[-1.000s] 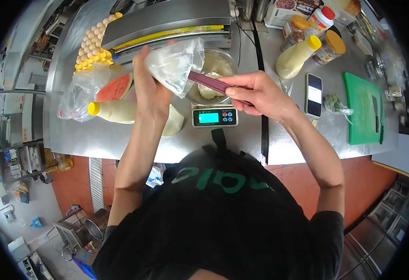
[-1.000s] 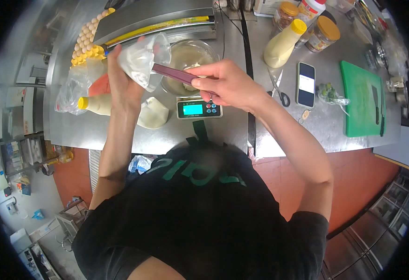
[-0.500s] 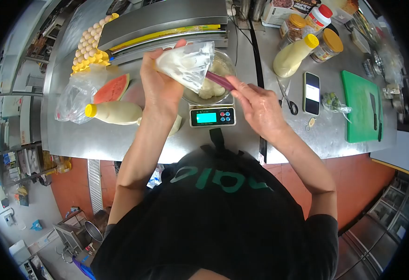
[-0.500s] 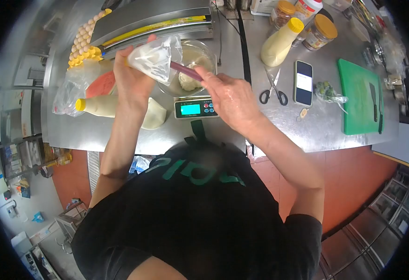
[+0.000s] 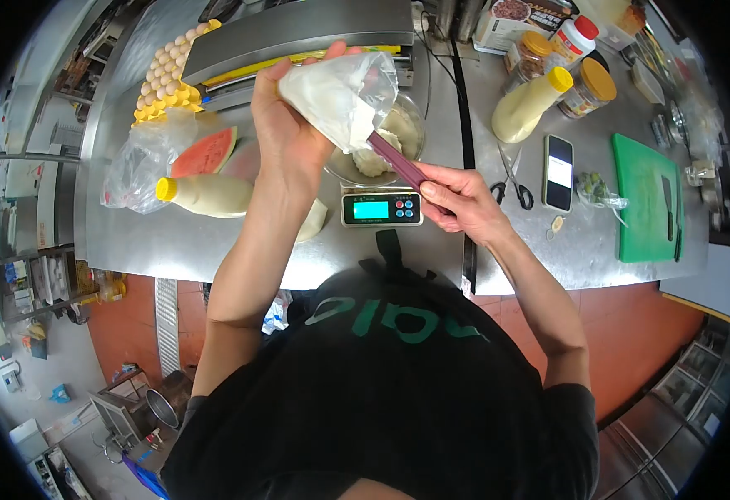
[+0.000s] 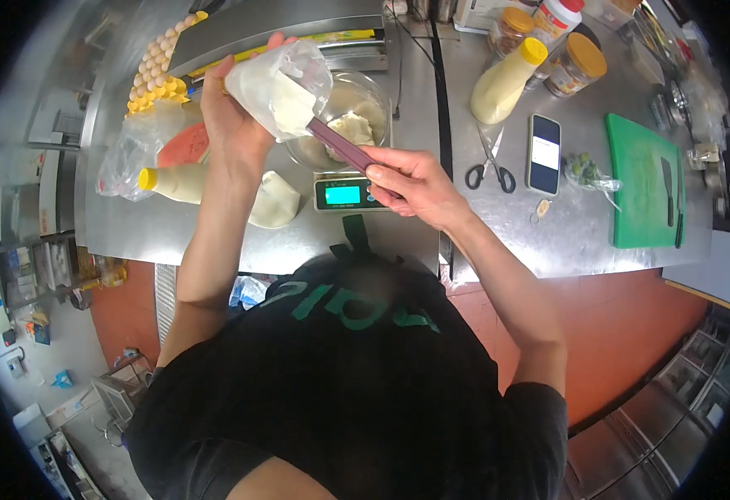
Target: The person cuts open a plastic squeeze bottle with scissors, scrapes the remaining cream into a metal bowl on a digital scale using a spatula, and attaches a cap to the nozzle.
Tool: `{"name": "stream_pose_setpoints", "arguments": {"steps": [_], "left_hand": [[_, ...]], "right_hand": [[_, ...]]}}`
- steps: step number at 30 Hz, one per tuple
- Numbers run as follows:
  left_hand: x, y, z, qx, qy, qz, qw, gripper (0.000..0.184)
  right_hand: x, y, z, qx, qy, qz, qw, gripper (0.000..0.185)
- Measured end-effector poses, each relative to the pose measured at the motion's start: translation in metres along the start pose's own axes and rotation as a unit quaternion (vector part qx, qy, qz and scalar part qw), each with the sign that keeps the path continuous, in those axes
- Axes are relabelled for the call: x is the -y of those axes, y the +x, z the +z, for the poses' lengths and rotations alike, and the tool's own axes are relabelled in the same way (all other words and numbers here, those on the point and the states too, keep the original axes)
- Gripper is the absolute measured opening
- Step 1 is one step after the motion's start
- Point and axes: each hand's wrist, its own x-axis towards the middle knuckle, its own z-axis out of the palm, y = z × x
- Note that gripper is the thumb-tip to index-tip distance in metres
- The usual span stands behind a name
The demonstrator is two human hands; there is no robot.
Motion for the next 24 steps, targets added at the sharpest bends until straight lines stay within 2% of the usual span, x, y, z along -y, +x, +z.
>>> {"name": "stream_pose_setpoints", "arguments": {"steps": [5, 7, 8, 9, 11, 12, 13, 14, 15, 16, 17, 18, 19, 20, 22, 24], "left_hand": [[-0.005, 0.020, -0.023, 0.001, 0.027, -0.023, 0.999, 0.039], [-0.006, 0.031, -0.052, 0.172, -0.085, -0.058, 0.980, 0.043], [-0.008, 0.031, -0.057, 0.171, -0.084, -0.060, 0.980, 0.043], [-0.011, 0.025, -0.055, 0.132, -0.033, -0.024, 0.990, 0.036], [-0.030, 0.041, -0.079, 0.266, -0.030, -0.079, 0.960, 0.036], [-0.038, 0.045, -0.077, 0.267, -0.029, -0.079, 0.960, 0.036], [-0.044, 0.046, -0.074, 0.118, 0.048, -0.006, 0.992, 0.037], [-0.049, 0.045, -0.072, -0.036, 0.122, 0.069, 0.990, 0.038], [-0.051, 0.038, -0.072, -0.052, 0.056, 0.027, 0.997, 0.038], [-0.053, 0.035, -0.072, -0.055, 0.054, 0.031, 0.997, 0.038], [-0.054, 0.031, -0.072, -0.037, 0.015, 0.000, 0.999, 0.038], [-0.054, 0.030, -0.072, -0.017, -0.023, -0.033, 0.999, 0.039], [-0.053, 0.032, -0.073, -0.071, -0.018, -0.024, 0.997, 0.042], [-0.054, 0.037, -0.082, -0.071, -0.019, -0.024, 0.997, 0.042], [-0.054, 0.043, -0.097, -0.009, -0.030, -0.019, 0.999, 0.041], [-0.055, 0.044, -0.102, -0.047, -0.033, -0.012, 0.998, 0.040]], "right_hand": [[-0.004, -0.007, -0.003, 0.012, 0.018, 0.007, 1.000, 0.040], [-0.006, -0.008, 0.007, 0.039, 0.022, -0.014, 0.999, 0.040], [-0.006, -0.010, 0.010, 0.064, 0.025, -0.034, 0.997, 0.040], [0.002, -0.014, 0.012, 0.072, 0.039, -0.014, 0.997, 0.038], [0.012, -0.024, 0.011, 0.049, 0.025, -0.028, 0.998, 0.038], [0.015, -0.029, 0.007, 0.026, 0.012, -0.040, 0.999, 0.038], [0.016, -0.034, -0.001, 0.004, 0.001, -0.058, 0.998, 0.038], [0.020, -0.039, -0.004, -0.046, -0.024, -0.069, 0.996, 0.037], [0.015, -0.043, -0.010, -0.119, -0.079, -0.083, 0.986, 0.036], [0.005, -0.043, -0.015, -0.192, -0.134, -0.096, 0.968, 0.035], [-0.008, -0.037, -0.020, -0.189, -0.134, -0.093, 0.968, 0.035], [-0.023, -0.030, -0.026, -0.230, -0.297, -0.211, 0.903, 0.036], [-0.027, -0.028, -0.026, -0.240, -0.374, -0.267, 0.855, 0.036], [-0.030, -0.027, -0.026, -0.259, -0.446, -0.320, 0.795, 0.036], [-0.032, -0.028, -0.015, -0.283, -0.560, -0.289, 0.723, 0.038], [-0.045, -0.024, -0.017, -0.302, -0.559, -0.300, 0.711, 0.040]]}}
